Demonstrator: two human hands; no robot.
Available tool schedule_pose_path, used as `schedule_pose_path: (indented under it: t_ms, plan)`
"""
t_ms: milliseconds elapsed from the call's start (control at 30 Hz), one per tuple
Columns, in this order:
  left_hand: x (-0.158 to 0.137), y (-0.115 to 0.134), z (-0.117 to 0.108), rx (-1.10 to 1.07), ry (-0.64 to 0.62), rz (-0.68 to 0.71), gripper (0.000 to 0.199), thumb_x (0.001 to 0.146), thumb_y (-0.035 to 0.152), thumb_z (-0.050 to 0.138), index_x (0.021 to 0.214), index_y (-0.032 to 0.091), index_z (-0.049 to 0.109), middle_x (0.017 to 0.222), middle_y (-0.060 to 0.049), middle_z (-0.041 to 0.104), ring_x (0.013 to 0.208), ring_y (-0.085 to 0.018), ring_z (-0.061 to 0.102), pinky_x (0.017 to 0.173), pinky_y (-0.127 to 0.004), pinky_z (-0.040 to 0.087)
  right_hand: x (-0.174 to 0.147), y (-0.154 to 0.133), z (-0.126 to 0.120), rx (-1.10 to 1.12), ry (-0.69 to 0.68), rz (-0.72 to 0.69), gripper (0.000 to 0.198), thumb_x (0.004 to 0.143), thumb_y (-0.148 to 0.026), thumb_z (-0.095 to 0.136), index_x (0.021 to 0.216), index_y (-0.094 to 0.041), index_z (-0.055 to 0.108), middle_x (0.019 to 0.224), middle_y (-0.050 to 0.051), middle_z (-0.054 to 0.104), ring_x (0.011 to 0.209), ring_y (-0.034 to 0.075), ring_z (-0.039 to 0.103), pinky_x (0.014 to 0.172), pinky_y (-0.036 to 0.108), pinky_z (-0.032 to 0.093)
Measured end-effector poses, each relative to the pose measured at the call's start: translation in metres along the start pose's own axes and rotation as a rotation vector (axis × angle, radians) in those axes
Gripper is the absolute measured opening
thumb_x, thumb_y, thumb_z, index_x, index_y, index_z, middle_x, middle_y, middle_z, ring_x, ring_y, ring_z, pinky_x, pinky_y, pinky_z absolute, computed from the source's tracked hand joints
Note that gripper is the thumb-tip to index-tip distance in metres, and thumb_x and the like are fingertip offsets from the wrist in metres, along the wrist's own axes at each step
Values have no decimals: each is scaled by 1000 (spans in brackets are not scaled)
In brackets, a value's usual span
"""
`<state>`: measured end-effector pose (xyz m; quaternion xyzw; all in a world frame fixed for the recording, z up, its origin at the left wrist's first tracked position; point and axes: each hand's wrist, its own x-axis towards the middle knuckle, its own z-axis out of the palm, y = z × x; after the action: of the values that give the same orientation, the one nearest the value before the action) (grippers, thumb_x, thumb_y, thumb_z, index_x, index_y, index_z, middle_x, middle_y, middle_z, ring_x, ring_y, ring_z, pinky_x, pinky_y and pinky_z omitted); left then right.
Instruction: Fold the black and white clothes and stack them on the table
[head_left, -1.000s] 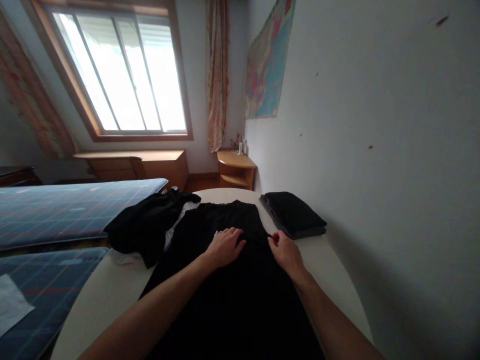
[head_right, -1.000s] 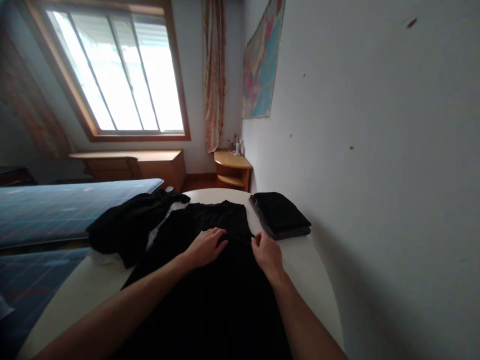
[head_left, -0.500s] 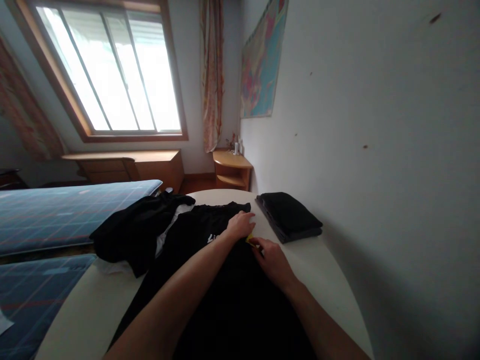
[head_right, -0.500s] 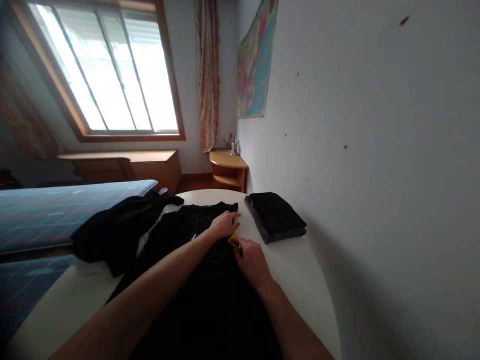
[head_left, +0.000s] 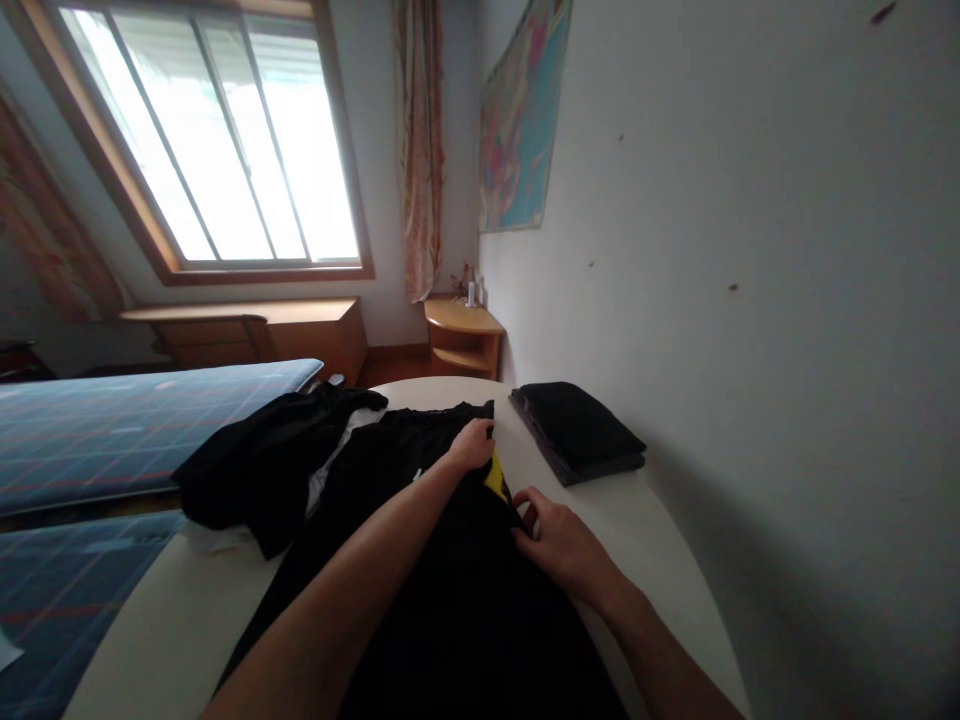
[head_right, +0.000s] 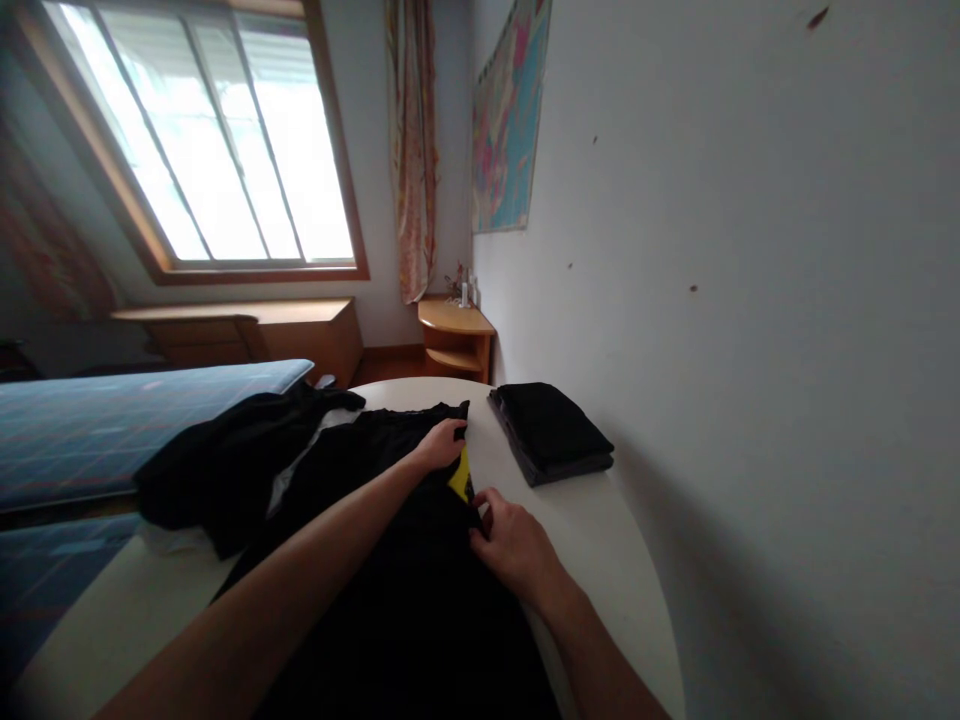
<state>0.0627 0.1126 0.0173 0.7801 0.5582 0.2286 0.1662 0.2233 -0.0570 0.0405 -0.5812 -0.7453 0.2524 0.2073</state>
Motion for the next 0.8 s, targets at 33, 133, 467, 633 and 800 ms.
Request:
schedule_pose_path:
  t_ms: [33, 133, 467, 633, 800]
  plan:
    - [2, -1, -3, -18, 5, -5, 34, 96, 35, 61, 126, 18, 58, 129, -10, 59, 109, -24, 62, 91, -45, 54, -2, -3, -1, 53, 8, -24, 33, 81, -20, 61, 113, -21, 58, 79, -2, 65, 65, 13, 59, 63, 25, 39]
    - [6, -5, -11, -72, 21, -34, 35, 94, 28, 63, 127, 16, 60, 125, -11, 63, 110, -23, 62, 97, -41, 52, -11, -16, -2, 242, -11, -117, 47, 81, -19, 59, 127, -22, 51, 91, -1, 64, 63, 10, 56, 63, 23, 42]
    - [-11, -41, -17, -126, 43, -137, 35, 97, 36, 60, 126, 18, 58, 127, -10, 60, 107, -23, 63, 89, -45, 55, -35, -34, -3, -177, -210, -38, 28, 72, -36, 71, 95, -22, 63, 76, 0, 67, 67, 17, 60, 59, 27, 33]
    - [-11, -41, -13, -146, 61, -126, 46, 86, 23, 71, 130, 17, 60, 130, -12, 62, 117, -25, 60, 103, -40, 48, -39, -37, -1, -306, -226, -66, 9, 76, -30, 64, 77, -21, 65, 74, 3, 69, 66, 18, 61, 58, 28, 28]
    - [-5, -39, -18, -162, 99, -118, 59, 80, 14, 70, 138, 15, 57, 126, -12, 68, 113, -24, 64, 106, -37, 45, -44, -50, -5, -80, -232, -135, 16, 79, -25, 62, 95, -22, 64, 72, -2, 67, 63, 14, 59, 59, 24, 33]
